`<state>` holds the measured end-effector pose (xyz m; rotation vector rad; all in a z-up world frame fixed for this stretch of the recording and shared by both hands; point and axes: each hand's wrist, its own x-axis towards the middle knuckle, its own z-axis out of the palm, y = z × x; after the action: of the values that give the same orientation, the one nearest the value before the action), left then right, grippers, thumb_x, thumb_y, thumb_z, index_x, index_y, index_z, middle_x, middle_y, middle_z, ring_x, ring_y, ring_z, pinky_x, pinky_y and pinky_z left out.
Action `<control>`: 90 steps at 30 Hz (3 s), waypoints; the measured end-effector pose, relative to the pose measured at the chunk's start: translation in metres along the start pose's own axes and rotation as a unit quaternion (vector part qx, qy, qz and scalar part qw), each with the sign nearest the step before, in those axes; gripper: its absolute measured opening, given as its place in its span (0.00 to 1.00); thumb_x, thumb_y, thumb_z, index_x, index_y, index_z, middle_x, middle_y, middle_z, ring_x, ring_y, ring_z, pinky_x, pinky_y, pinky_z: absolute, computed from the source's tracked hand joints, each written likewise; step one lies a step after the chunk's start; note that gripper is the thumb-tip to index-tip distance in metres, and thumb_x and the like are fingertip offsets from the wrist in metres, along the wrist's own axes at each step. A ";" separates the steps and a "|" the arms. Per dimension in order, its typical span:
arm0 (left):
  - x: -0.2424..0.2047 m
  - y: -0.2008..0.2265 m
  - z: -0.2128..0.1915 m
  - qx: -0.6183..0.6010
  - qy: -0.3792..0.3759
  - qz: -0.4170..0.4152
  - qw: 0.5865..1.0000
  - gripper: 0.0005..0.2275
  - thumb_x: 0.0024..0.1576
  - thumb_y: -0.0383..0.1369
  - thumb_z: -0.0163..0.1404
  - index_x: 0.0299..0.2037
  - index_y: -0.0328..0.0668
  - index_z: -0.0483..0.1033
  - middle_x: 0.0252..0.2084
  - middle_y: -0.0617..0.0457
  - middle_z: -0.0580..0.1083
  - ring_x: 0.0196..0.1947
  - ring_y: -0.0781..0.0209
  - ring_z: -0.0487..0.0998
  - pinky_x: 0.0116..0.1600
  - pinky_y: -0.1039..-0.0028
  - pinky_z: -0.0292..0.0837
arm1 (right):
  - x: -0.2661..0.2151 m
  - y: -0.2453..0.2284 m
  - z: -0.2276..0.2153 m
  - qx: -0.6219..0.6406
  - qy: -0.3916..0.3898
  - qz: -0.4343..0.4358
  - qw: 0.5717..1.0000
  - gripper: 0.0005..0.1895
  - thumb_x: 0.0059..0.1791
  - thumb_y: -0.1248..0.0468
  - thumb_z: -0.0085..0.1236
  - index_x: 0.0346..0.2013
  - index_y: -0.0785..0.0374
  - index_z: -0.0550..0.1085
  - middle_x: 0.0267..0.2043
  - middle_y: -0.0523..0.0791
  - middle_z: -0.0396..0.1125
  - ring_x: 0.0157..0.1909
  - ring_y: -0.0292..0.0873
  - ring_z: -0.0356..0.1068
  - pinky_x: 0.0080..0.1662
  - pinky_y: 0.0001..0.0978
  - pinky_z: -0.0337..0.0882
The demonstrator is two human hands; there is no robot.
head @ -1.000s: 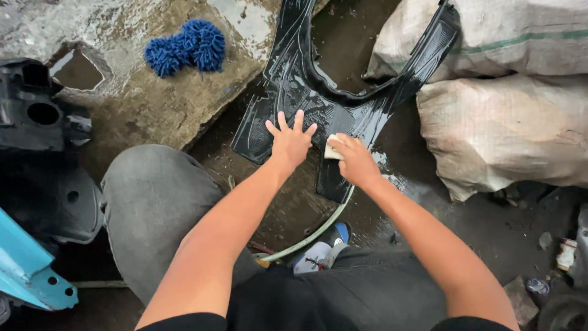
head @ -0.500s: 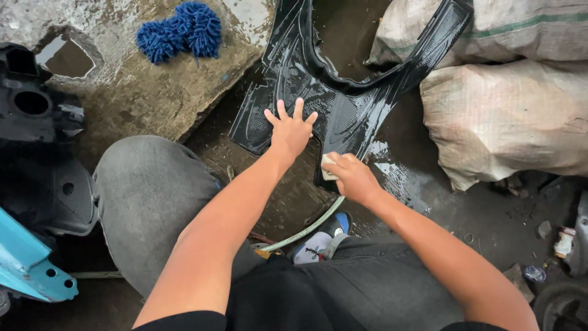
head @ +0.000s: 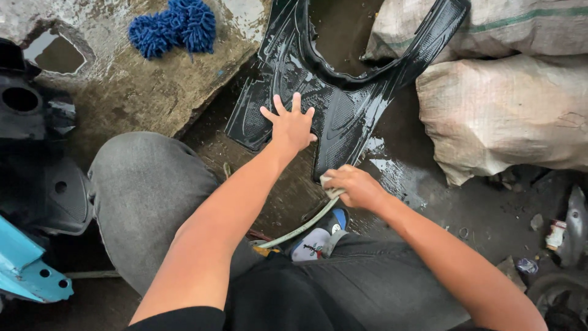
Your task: The person scrubs a black plastic car part with a cloth, dipping it into a bucket of water. They wipe the surface thoroughly, turning the part over to clean different sides.
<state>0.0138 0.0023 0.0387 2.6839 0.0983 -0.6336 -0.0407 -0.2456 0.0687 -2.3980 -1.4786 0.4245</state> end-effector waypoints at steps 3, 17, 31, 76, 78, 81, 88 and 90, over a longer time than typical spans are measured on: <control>-0.011 0.003 0.000 0.025 0.009 0.000 1.000 0.36 0.56 0.48 0.59 0.75 0.62 0.57 0.80 0.44 0.43 0.73 0.14 0.36 0.61 0.11 0.33 | 0.001 0.002 -0.021 0.042 -0.068 0.023 0.997 0.18 0.39 0.70 0.61 0.40 0.47 0.82 0.51 0.43 0.77 0.51 0.47 0.75 0.53 0.38 0.75; 0.016 -0.005 0.031 0.041 0.082 0.013 0.996 0.26 0.61 0.43 0.55 0.71 0.67 0.65 0.78 0.45 0.52 0.72 0.15 0.46 0.60 0.12 0.39 | 0.056 0.029 -0.001 -0.051 0.134 -0.001 0.990 0.29 0.39 0.71 0.54 0.54 0.53 0.78 0.58 0.48 0.72 0.54 0.54 0.73 0.57 0.44 0.71; 0.005 -0.001 0.016 0.031 0.049 0.006 0.998 0.27 0.62 0.43 0.53 0.73 0.67 0.61 0.79 0.45 0.47 0.73 0.16 0.41 0.61 0.11 0.36 | 0.022 0.005 0.007 -0.022 0.064 -0.010 0.998 0.27 0.37 0.70 0.57 0.49 0.49 0.80 0.57 0.41 0.74 0.55 0.49 0.73 0.57 0.43 0.73; -0.024 0.013 -0.014 0.010 -0.022 0.014 1.000 0.53 0.42 0.64 0.63 0.77 0.54 0.51 0.80 0.40 0.36 0.72 0.14 0.27 0.57 0.09 0.27 | -0.016 0.052 0.013 -0.055 -0.019 -0.138 0.989 0.38 0.33 0.65 0.67 0.59 0.50 0.71 0.64 0.51 0.64 0.58 0.57 0.66 0.55 0.48 0.70; -0.027 0.016 -0.016 0.026 -0.015 0.008 1.000 0.52 0.42 0.62 0.63 0.77 0.55 0.51 0.81 0.40 0.37 0.73 0.15 0.29 0.58 0.10 0.27 | -0.022 0.062 0.018 -0.065 0.021 -0.150 0.986 0.34 0.35 0.67 0.68 0.56 0.48 0.72 0.63 0.48 0.64 0.58 0.53 0.67 0.55 0.43 0.71; -0.022 0.016 -0.011 0.040 -0.012 0.007 0.999 0.54 0.41 0.63 0.62 0.77 0.57 0.50 0.81 0.41 0.37 0.73 0.15 0.30 0.58 0.10 0.29 | -0.015 0.075 0.007 -0.015 0.105 -0.173 0.979 0.22 0.42 0.71 0.53 0.48 0.50 0.76 0.60 0.49 0.67 0.49 0.54 0.68 0.46 0.42 0.72; -0.017 0.012 -0.005 0.046 -0.020 0.016 0.999 0.55 0.40 0.66 0.61 0.78 0.58 0.48 0.81 0.41 0.34 0.73 0.14 0.29 0.57 0.09 0.30 | -0.019 0.126 -0.003 -0.048 0.090 -0.090 0.991 0.25 0.36 0.70 0.60 0.47 0.49 0.78 0.59 0.48 0.69 0.49 0.55 0.69 0.46 0.43 0.74; -0.017 0.012 -0.005 0.049 -0.020 0.022 0.998 0.55 0.40 0.66 0.60 0.78 0.57 0.48 0.81 0.40 0.34 0.73 0.14 0.29 0.57 0.09 0.30 | -0.020 0.136 -0.008 -0.057 0.053 -0.027 0.997 0.25 0.38 0.71 0.59 0.48 0.47 0.79 0.61 0.46 0.68 0.52 0.52 0.69 0.48 0.37 0.75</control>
<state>0.0020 -0.0066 0.0542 2.7571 -0.0017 -0.6957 0.0647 -0.3226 0.0244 -2.4198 -1.5544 0.2011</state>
